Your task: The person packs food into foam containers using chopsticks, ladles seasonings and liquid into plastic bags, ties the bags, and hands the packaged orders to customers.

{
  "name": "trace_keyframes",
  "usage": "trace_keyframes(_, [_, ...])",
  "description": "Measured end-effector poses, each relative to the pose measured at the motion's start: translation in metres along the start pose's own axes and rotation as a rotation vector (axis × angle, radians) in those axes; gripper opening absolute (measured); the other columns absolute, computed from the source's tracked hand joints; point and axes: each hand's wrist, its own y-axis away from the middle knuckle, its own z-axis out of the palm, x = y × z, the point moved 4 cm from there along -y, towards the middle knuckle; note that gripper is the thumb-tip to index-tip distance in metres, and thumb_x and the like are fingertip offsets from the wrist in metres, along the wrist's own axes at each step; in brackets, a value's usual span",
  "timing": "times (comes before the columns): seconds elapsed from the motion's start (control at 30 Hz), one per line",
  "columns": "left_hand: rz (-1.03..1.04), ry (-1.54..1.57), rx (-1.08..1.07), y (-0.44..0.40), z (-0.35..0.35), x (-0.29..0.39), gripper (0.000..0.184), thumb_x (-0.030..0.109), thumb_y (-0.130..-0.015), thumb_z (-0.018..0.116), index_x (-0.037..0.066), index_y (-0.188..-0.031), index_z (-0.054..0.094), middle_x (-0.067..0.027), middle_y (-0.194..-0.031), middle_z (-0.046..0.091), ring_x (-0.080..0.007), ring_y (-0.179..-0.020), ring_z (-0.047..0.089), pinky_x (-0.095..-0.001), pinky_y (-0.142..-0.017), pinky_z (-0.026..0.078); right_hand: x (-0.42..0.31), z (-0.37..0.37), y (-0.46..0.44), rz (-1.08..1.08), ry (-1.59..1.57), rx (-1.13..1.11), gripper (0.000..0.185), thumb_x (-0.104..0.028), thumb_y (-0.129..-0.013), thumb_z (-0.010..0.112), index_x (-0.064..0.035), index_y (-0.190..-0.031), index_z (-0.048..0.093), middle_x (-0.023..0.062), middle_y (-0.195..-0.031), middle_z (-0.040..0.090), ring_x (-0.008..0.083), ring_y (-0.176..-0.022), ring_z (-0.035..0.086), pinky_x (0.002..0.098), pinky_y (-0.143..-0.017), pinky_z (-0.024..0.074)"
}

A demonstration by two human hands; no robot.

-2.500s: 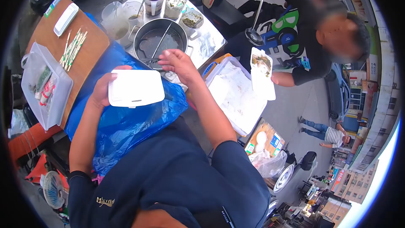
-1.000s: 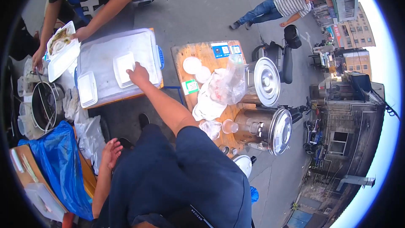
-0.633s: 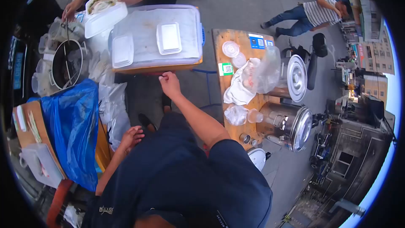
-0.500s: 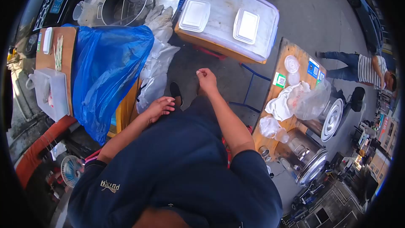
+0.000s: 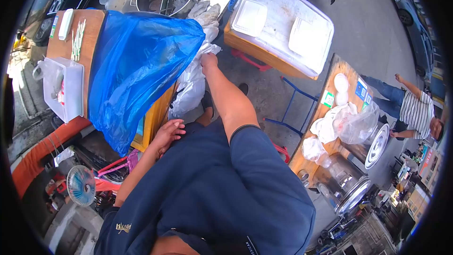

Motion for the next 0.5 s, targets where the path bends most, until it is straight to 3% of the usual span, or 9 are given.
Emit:
trace_keyframes(0.03, [-0.001, 0.005, -0.001, 0.001, -0.001, -0.001, 0.034, 0.028, -0.104, 0.054, 0.009, -0.132, 0.058, -0.0044, -0.116, 0.064, -0.0125, -0.098, 0.065, -0.0258, -0.079, 0.05, -0.009, -0.001, 0.019, -0.125, 0.137, 0.193, 0.019, -0.003, -0.085, 0.068, -0.0042, -0.104, 0.065, 0.0069, -0.09, 0.066, 0.0195, -0.078, 0.061, 0.0342, -0.067, 0.0483])
trace_keyframes(0.17, [0.004, -0.039, -0.11, -0.015, 0.009, 0.012, 0.033, 0.029, -0.104, 0.055, 0.01, -0.131, 0.058, -0.0023, -0.115, 0.063, -0.0106, -0.096, 0.063, -0.0249, -0.079, 0.048, -0.027, -0.044, 0.075, -0.304, 0.428, 0.332, 0.019, -0.012, -0.082, 0.079, -0.003, -0.092, 0.066, 0.0053, -0.081, 0.065, 0.0165, -0.075, 0.059, 0.0331, -0.068, 0.0491])
trace_keyframes(0.27, [0.04, -0.114, -0.18, -0.035, 0.029, 0.03, 0.033, 0.03, -0.103, 0.055, 0.01, -0.129, 0.06, -0.0024, -0.114, 0.063, -0.0101, -0.094, 0.063, -0.0245, -0.078, 0.048, -0.031, -0.117, 0.117, -0.262, 0.341, 0.593, 0.012, -0.01, -0.085, 0.075, -0.0055, -0.086, 0.064, 0.0042, -0.078, 0.064, 0.0149, -0.072, 0.058, 0.0319, -0.067, 0.0485])
trace_keyframes(0.4, [0.276, -0.344, -0.157, -0.078, 0.065, 0.065, 0.031, 0.027, -0.099, 0.061, 0.007, -0.122, 0.063, -0.0021, -0.105, 0.066, -0.0099, -0.093, 0.062, -0.0239, -0.077, 0.047, -0.047, -0.173, 0.176, -0.273, 0.199, 0.278, 0.013, -0.009, -0.088, 0.073, -0.0078, -0.088, 0.06, -0.0015, -0.076, 0.06, 0.0081, -0.067, 0.052, 0.0256, -0.062, 0.0429])
trace_keyframes(0.43, [0.451, -0.422, -0.125, -0.092, 0.075, 0.072, 0.035, 0.028, -0.096, 0.066, 0.002, -0.119, 0.064, -0.0045, -0.101, 0.067, -0.0143, -0.09, 0.064, -0.026, -0.078, 0.049, -0.057, -0.174, 0.201, -0.289, 0.152, 0.15, 0.016, -0.009, -0.089, 0.073, -0.0087, -0.087, 0.058, -0.0039, -0.075, 0.058, 0.0059, -0.066, 0.049, 0.0237, -0.06, 0.0408])
trace_keyframes(0.47, [0.721, -0.656, -0.035, -0.086, 0.094, 0.096, 0.04, 0.029, -0.093, 0.069, -0.002, -0.118, 0.064, -0.0107, -0.103, 0.066, -0.0241, -0.096, 0.064, -0.0332, -0.087, 0.05, -0.067, -0.177, 0.224, -0.297, 0.152, 0.166, 0.016, -0.009, -0.089, 0.073, -0.0087, -0.087, 0.058, -0.0039, -0.075, 0.058, 0.0059, -0.066, 0.049, 0.0237, -0.06, 0.0408])
trace_keyframes(0.5, [0.9, -0.801, 0.028, -0.085, 0.109, 0.113, 0.043, 0.031, -0.092, 0.07, -0.002, -0.118, 0.064, -0.0133, -0.106, 0.065, -0.0281, -0.101, 0.061, -0.0364, -0.092, 0.048, -0.077, -0.178, 0.247, -0.315, 0.144, 0.137, 0.016, -0.01, -0.089, 0.074, -0.009, -0.088, 0.058, -0.0049, -0.074, 0.057, 0.0046, -0.066, 0.048, 0.0223, -0.061, 0.0398])
